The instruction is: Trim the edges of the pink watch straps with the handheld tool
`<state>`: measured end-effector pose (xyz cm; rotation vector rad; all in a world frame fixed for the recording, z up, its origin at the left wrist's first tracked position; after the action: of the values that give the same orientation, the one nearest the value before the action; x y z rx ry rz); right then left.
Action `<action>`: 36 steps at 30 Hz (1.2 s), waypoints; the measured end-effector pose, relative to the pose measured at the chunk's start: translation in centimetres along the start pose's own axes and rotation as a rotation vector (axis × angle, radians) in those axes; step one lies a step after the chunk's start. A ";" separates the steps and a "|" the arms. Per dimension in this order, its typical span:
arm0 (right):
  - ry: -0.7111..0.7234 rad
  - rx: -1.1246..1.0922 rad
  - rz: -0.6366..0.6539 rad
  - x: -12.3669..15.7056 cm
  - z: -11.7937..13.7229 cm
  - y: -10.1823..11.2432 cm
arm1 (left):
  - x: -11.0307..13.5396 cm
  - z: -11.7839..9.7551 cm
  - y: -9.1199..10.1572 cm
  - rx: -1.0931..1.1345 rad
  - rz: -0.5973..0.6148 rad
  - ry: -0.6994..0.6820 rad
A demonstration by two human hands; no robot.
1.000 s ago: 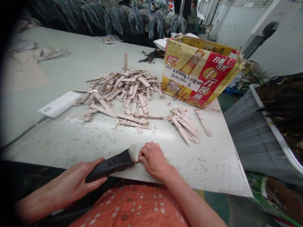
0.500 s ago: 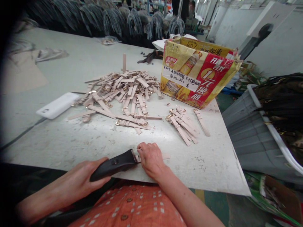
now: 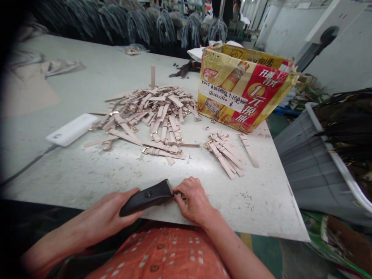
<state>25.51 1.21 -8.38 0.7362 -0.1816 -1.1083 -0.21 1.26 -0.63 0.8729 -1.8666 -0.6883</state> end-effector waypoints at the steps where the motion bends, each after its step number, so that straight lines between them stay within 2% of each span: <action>1: -0.005 0.005 0.002 0.0 0.0 0.0 | -0.2 -0.1 -0.1 0.011 -0.006 -0.001; 6: 0.002 0.011 -0.002 0.2 -0.2 0.1 | -0.6 1.3 -0.3 0.016 -0.044 0.044; 11: 0.029 -0.038 -0.037 0.2 -0.7 -0.2 | 1.0 2.7 0.0 0.023 -0.062 0.093; 15: 0.020 -0.065 -0.031 0.2 -1.0 -0.4 | 1.6 2.1 -0.6 0.029 0.033 0.096; 21: -0.064 -0.035 -0.035 1.0 -0.7 0.6 | 0.5 0.7 -0.4 0.007 0.001 0.061; 27: -0.141 0.110 -0.044 1.8 -0.7 1.4 | 0.4 0.5 -0.2 0.009 -0.003 0.052; 36: -0.078 0.126 -0.011 1.2 -1.3 1.1 | -0.1 0.8 -0.1 -0.010 -0.002 0.045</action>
<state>27.52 1.01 -8.97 0.8073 -0.3169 -1.1441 -0.90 1.32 -1.08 0.8776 -1.8212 -0.6737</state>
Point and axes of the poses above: each hand's wrist, its own x-axis away from the middle knuckle, its own y-axis out of the back of the hand, z = x × y, the point moved 3 cm from there along -x, towards the middle knuckle, and after that the axes turned 4 degrees about -x, right-handed, at the moved point
